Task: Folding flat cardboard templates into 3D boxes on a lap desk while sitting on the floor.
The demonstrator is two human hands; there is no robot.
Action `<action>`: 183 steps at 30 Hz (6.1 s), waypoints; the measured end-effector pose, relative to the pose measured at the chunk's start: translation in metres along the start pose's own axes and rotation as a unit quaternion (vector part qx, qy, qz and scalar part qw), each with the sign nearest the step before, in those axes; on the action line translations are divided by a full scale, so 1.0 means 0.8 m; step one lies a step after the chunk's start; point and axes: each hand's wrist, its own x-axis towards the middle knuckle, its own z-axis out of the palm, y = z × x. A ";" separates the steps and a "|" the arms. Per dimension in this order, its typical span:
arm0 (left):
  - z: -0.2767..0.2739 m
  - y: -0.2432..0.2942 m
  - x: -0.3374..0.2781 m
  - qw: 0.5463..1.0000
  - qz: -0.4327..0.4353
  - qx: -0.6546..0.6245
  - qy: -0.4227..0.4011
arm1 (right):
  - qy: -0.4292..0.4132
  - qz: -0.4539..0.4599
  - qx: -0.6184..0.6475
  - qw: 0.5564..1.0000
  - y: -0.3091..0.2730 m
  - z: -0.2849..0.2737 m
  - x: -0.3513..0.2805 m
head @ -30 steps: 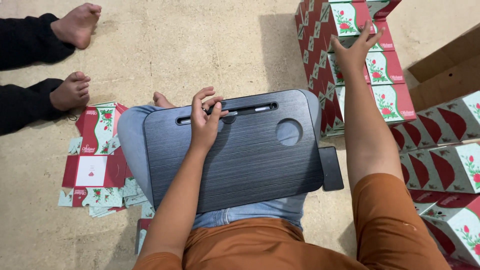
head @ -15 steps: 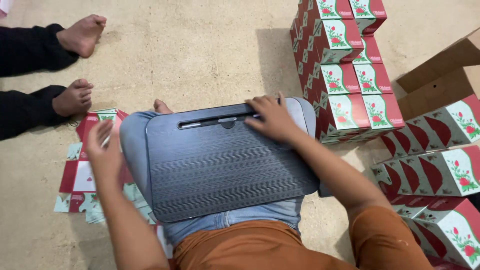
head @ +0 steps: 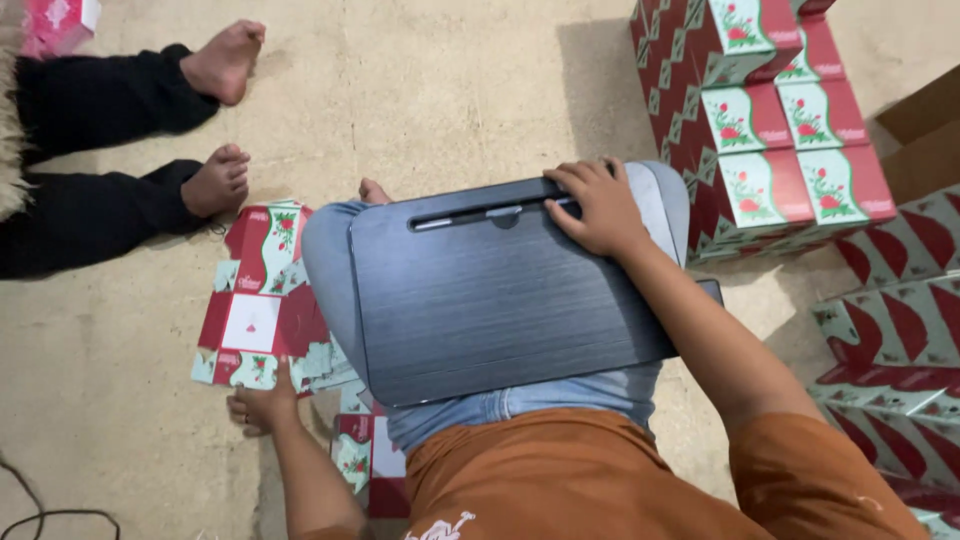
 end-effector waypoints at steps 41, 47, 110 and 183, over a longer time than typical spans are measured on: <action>0.067 0.233 0.058 0.752 0.192 -0.631 -0.003 | -0.010 0.001 -0.025 1.000 0.022 0.021 -0.009; -0.076 0.259 0.015 0.706 0.351 -0.612 0.070 | -0.002 0.012 -0.024 1.000 0.022 0.024 -0.008; -0.002 0.360 -0.402 0.720 0.632 -0.177 -0.227 | -0.022 0.144 0.024 0.989 -0.044 0.029 -0.021; -0.017 0.340 -0.426 0.667 0.736 -0.065 -0.101 | -0.045 0.042 0.146 0.987 -0.030 -0.062 -0.216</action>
